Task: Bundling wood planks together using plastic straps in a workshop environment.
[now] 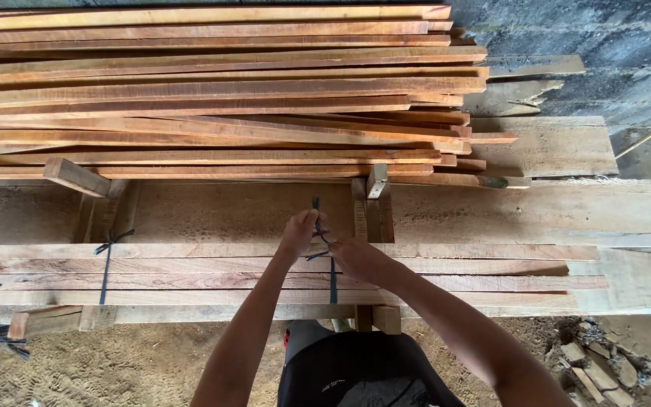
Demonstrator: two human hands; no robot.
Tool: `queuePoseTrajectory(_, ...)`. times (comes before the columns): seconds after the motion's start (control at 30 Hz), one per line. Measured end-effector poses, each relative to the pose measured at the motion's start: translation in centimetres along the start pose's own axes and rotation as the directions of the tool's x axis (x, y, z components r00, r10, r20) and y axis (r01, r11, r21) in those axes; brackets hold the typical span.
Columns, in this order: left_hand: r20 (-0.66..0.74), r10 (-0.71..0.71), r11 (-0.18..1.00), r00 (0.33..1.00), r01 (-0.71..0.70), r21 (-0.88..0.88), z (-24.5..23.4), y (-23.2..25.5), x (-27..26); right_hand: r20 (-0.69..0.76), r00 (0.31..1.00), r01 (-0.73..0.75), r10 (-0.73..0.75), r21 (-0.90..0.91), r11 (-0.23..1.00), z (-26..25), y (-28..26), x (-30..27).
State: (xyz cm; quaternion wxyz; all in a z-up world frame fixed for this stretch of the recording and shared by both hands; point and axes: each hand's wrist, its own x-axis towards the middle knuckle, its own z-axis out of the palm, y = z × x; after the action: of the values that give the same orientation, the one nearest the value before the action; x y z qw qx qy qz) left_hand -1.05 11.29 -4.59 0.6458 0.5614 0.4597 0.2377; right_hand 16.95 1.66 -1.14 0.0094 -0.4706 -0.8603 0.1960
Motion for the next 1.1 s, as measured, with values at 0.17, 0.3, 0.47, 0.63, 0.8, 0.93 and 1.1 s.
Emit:
queuePoseTrajectory(0.17,0.119,0.112,0.505,0.987,-0.16,0.848,-0.3,-2.3,-1.4,0.003,0.998,-0.061,0.062,0.137,0.989,-1.5,-1.3,-0.4)
queuePoseTrajectory(0.3,-0.035,-0.103,0.668,0.994,0.095,0.738,1.1,1.9,-4.1,0.024,0.987,-0.156,0.158,0.36,0.92,-2.9,-2.7,-0.9)
queuePoseTrajectory(0.47,-0.046,-0.069,0.695,0.997,0.081,0.714,2.3,1.0,-4.5,-0.009,0.985,-0.159,0.174,0.368,0.916,0.1,-1.3,-0.1)
queuePoseTrajectory(0.63,-0.094,-0.07,0.714,0.993,0.116,0.691,2.8,-2.0,-1.8,-0.062,0.97,-0.176,0.235,0.487,0.855,-3.4,-3.8,-1.6)
queuePoseTrajectory(0.8,-0.121,-0.178,0.797,0.977,0.215,0.565,3.0,2.3,-3.7,-0.134,0.951,-0.191,0.279,0.455,0.87,-2.4,-2.7,-2.5)
queuePoseTrajectory(0.93,-0.106,-0.187,0.793,0.977,0.214,0.571,2.8,3.3,-3.6,-0.166,0.945,-0.166,0.281,0.497,0.852,-1.9,-2.1,-2.7)
queuePoseTrajectory(1.1,-0.036,-0.092,0.814,0.995,0.096,0.572,2.0,0.2,-1.6,-0.08,0.917,-0.222,0.392,0.714,0.664,-6.6,-5.2,-3.5)
